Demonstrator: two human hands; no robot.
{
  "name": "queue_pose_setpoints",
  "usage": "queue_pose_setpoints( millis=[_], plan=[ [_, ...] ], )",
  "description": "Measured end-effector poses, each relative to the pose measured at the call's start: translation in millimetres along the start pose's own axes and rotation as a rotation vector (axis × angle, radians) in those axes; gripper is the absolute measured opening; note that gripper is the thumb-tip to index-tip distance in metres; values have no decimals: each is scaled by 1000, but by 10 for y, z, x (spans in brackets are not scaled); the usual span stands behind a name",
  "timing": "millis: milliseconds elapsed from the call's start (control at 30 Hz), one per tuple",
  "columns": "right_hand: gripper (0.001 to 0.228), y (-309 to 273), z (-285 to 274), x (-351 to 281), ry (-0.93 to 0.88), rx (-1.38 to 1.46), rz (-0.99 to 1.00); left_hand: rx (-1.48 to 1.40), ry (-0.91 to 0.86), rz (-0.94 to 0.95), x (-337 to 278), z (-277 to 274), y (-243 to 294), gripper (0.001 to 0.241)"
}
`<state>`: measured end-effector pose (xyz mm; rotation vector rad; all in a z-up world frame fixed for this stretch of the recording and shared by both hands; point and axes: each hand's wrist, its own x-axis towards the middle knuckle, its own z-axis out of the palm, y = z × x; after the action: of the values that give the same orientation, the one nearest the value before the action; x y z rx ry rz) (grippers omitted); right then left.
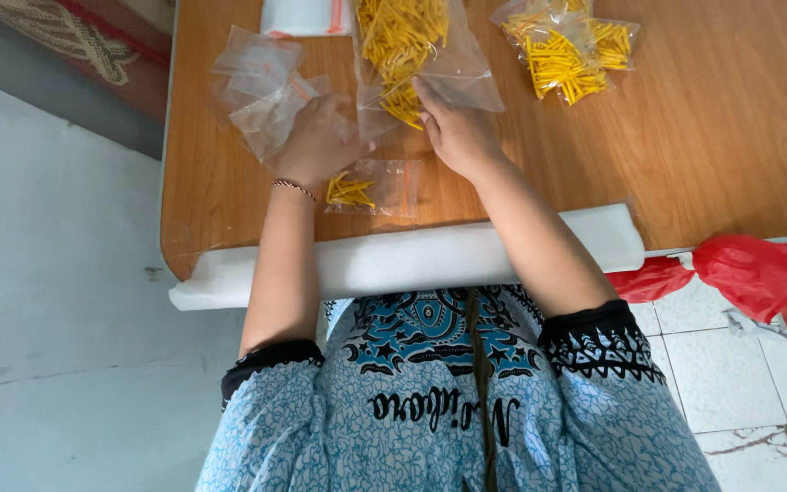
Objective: The person places yellow plastic items into small clear plastic bags by hand.
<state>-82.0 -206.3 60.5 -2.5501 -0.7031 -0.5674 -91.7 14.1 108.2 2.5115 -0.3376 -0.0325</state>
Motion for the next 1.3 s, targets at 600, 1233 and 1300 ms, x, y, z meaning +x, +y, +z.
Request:
queue_pose_setpoints(
  millis=[600, 1233, 1300],
  plan=[
    [24, 163, 109, 13, 32, -134, -29, 372, 394, 532, 181, 588, 96, 23],
    [17, 114, 230, 113, -58, -418, 276, 482, 403, 525, 153, 633, 125, 34],
    [18, 162, 274, 103, -14, -397, 254, 422, 302, 489, 152, 627, 89, 38]
  ],
)
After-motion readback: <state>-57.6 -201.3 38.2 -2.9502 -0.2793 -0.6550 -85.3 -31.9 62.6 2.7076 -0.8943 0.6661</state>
